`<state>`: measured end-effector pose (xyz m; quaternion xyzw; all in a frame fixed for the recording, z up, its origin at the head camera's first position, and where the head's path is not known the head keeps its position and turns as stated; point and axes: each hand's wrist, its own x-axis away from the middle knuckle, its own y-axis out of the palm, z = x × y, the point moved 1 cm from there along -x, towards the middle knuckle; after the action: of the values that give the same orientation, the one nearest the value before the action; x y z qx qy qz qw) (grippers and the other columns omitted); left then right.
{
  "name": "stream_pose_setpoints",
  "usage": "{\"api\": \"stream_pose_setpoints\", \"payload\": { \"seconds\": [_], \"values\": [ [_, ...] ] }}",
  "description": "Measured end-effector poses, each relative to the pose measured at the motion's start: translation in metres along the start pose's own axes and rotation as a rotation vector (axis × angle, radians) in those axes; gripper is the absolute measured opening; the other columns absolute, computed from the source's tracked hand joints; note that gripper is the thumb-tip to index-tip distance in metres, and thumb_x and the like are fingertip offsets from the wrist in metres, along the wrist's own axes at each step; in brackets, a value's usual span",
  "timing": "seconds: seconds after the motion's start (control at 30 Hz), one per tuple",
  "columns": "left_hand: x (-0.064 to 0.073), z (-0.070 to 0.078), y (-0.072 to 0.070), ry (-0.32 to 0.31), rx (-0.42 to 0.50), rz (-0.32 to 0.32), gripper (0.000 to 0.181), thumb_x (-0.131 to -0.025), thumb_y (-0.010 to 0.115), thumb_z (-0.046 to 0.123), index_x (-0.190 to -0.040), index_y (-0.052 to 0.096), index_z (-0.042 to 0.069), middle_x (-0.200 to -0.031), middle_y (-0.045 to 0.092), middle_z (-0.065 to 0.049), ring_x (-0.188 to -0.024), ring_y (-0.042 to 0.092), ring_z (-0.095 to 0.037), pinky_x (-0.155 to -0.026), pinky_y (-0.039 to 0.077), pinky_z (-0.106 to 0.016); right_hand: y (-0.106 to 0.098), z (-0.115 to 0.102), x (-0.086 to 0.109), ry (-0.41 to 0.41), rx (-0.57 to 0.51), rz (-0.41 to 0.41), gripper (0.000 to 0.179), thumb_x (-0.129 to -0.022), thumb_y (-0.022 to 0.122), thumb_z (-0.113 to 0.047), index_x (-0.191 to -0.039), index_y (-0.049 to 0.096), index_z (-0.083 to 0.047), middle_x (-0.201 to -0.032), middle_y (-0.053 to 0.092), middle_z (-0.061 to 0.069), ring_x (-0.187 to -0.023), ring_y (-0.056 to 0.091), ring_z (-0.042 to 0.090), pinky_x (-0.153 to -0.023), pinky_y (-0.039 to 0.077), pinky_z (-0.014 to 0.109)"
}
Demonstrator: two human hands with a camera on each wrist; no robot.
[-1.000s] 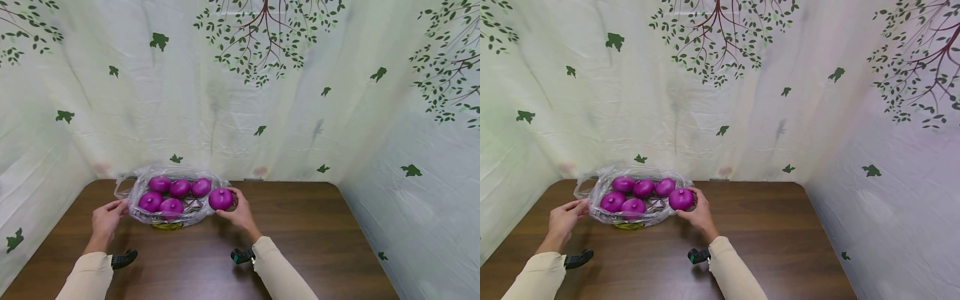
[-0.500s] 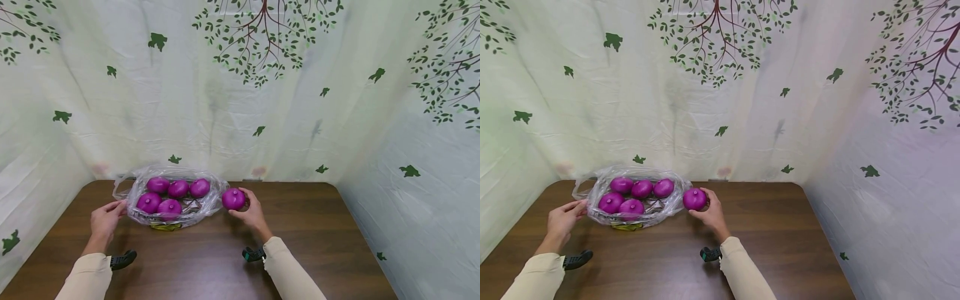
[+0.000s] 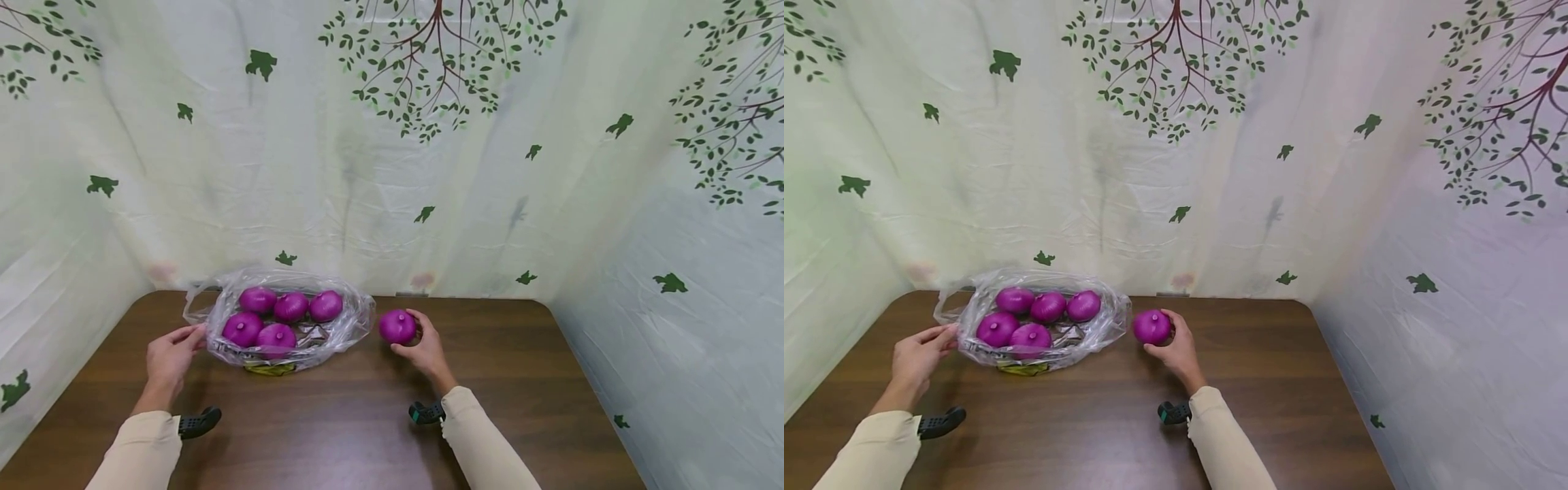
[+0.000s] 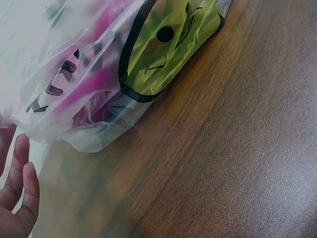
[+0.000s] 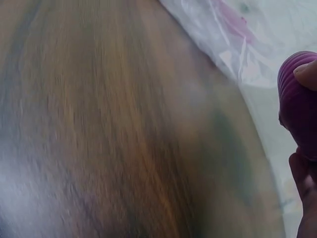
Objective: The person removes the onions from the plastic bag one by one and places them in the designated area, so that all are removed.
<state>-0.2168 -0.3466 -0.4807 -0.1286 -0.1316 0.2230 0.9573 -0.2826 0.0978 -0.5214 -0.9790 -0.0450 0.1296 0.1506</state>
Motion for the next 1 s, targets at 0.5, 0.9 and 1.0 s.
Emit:
{"api": "stream_pose_setpoints", "payload": {
  "seconds": [0.5, 0.9, 1.0],
  "values": [
    [0.003, 0.001, 0.001, 0.002, -0.034, -0.011, 0.063, -0.095, 0.057, 0.041, -0.136, 0.048, -0.006, -0.085, 0.058, 0.015, -0.072, 0.058, 0.004, -0.069, 0.051, -0.015, -0.007, 0.023, -0.002, 0.056, 0.112, 0.032, 0.078, -0.069, 0.086, -0.009, -0.137, 0.048, -0.004, -0.134, 0.051, 0.016, -0.122, 0.050, 0.035, -0.099, 0.042, 0.053],
    [0.001, -0.001, 0.002, -0.001, -0.037, -0.016, 0.063, -0.095, 0.056, 0.042, -0.137, 0.048, -0.005, -0.084, 0.057, 0.016, -0.076, 0.060, 0.002, -0.069, 0.050, -0.014, -0.008, 0.025, 0.004, 0.088, 0.115, 0.046, 0.078, -0.067, 0.087, -0.006, -0.136, 0.049, -0.004, -0.133, 0.052, 0.018, -0.122, 0.050, 0.036, -0.099, 0.041, 0.053],
    [0.001, -0.001, 0.002, 0.008, -0.027, -0.015, 0.063, -0.095, 0.056, 0.041, -0.136, 0.048, -0.006, -0.081, 0.056, 0.018, -0.075, 0.060, 0.002, -0.068, 0.050, -0.014, -0.007, 0.025, 0.005, 0.083, 0.099, 0.044, 0.079, -0.066, 0.086, -0.003, -0.135, 0.048, -0.003, -0.132, 0.052, 0.019, -0.120, 0.051, 0.036, -0.098, 0.043, 0.051]
  ]
}}
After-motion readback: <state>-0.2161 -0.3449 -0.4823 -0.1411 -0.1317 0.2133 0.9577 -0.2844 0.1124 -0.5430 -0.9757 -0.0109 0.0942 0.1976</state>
